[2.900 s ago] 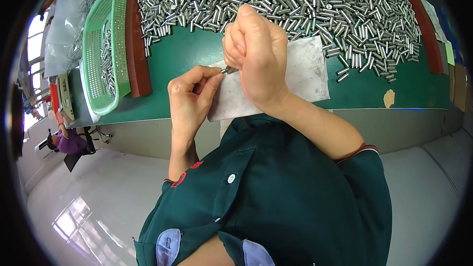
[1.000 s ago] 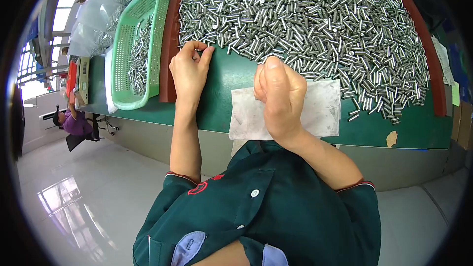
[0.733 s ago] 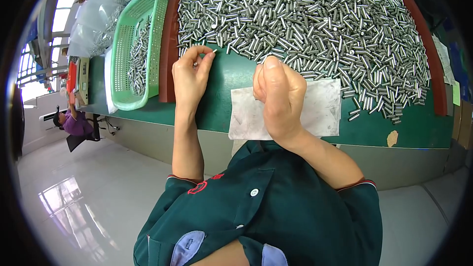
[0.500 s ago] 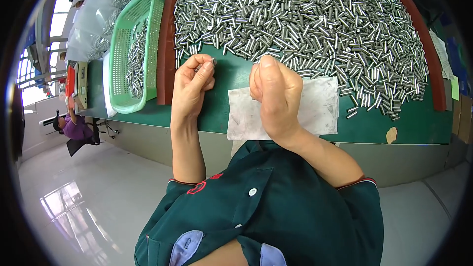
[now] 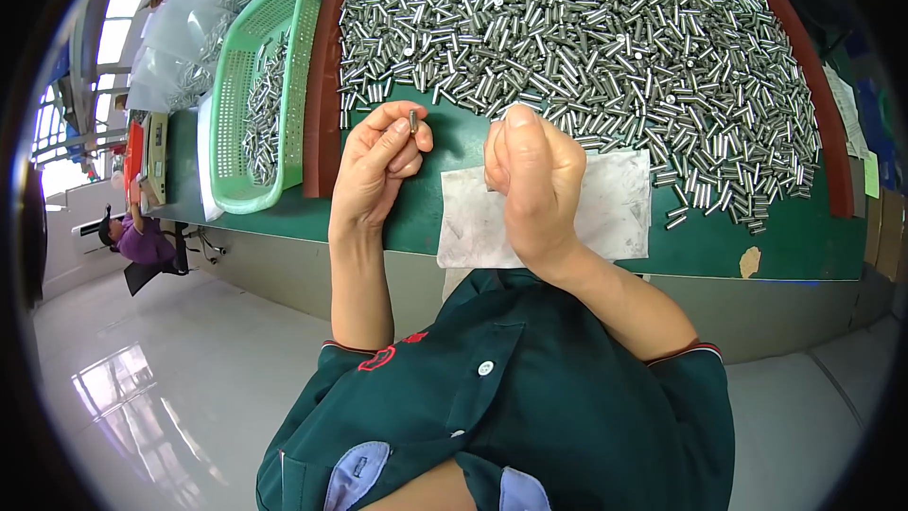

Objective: Using a scraping tool to clean or deburr small cylindrical metal components at a factory workbench.

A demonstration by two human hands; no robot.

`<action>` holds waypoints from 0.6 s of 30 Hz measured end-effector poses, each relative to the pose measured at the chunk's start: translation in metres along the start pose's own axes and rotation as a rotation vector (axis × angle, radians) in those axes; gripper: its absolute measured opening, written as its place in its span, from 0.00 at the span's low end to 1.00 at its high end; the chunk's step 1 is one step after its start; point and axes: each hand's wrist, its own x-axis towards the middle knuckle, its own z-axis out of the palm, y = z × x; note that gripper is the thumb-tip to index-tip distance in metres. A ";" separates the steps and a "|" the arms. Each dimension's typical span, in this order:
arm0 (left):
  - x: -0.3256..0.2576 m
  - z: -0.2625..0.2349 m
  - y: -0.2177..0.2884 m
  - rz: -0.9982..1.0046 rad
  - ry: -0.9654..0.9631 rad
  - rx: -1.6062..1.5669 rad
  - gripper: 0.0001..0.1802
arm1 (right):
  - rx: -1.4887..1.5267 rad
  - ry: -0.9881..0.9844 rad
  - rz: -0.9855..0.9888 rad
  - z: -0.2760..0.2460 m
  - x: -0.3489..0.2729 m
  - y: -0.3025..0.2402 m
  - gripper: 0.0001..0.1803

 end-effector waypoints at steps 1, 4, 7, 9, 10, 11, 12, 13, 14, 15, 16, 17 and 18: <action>0.001 0.000 0.000 0.001 -0.006 -0.011 0.10 | -0.002 0.000 -0.001 0.000 0.000 -0.001 0.20; 0.002 0.000 0.002 -0.019 -0.011 -0.063 0.11 | -0.011 -0.004 0.001 -0.001 0.000 -0.002 0.20; 0.001 -0.002 0.005 -0.045 0.009 -0.090 0.13 | -0.012 0.000 0.002 0.000 0.000 -0.003 0.20; 0.002 -0.003 0.005 -0.043 0.010 -0.104 0.13 | -0.009 0.003 0.006 0.000 0.001 -0.002 0.20; 0.002 -0.003 0.005 -0.041 0.010 -0.117 0.13 | -0.010 0.003 0.008 0.000 0.001 -0.002 0.20; 0.001 -0.003 0.005 -0.041 0.011 -0.118 0.13 | -0.002 0.003 0.013 0.000 0.001 -0.003 0.20; 0.001 -0.003 0.006 -0.032 -0.001 -0.141 0.13 | 0.005 0.003 0.018 0.000 0.001 -0.003 0.21; 0.001 -0.004 0.006 -0.022 -0.013 -0.164 0.13 | 0.005 0.002 0.018 0.000 0.001 -0.003 0.21; 0.002 -0.005 0.006 -0.007 0.017 -0.171 0.12 | 0.001 0.005 0.016 0.000 0.001 -0.003 0.21; 0.002 -0.007 0.005 0.008 0.047 -0.179 0.12 | -0.002 0.009 0.014 0.000 0.001 -0.003 0.21; 0.002 -0.008 0.009 0.036 0.088 -0.113 0.13 | -0.002 0.007 0.014 0.001 0.001 -0.003 0.21; 0.004 -0.015 0.010 0.071 0.106 0.004 0.14 | -0.005 0.003 0.012 0.001 0.000 -0.004 0.21; 0.006 -0.022 0.011 0.106 0.123 0.121 0.16 | -0.008 0.000 0.009 0.001 0.000 -0.004 0.21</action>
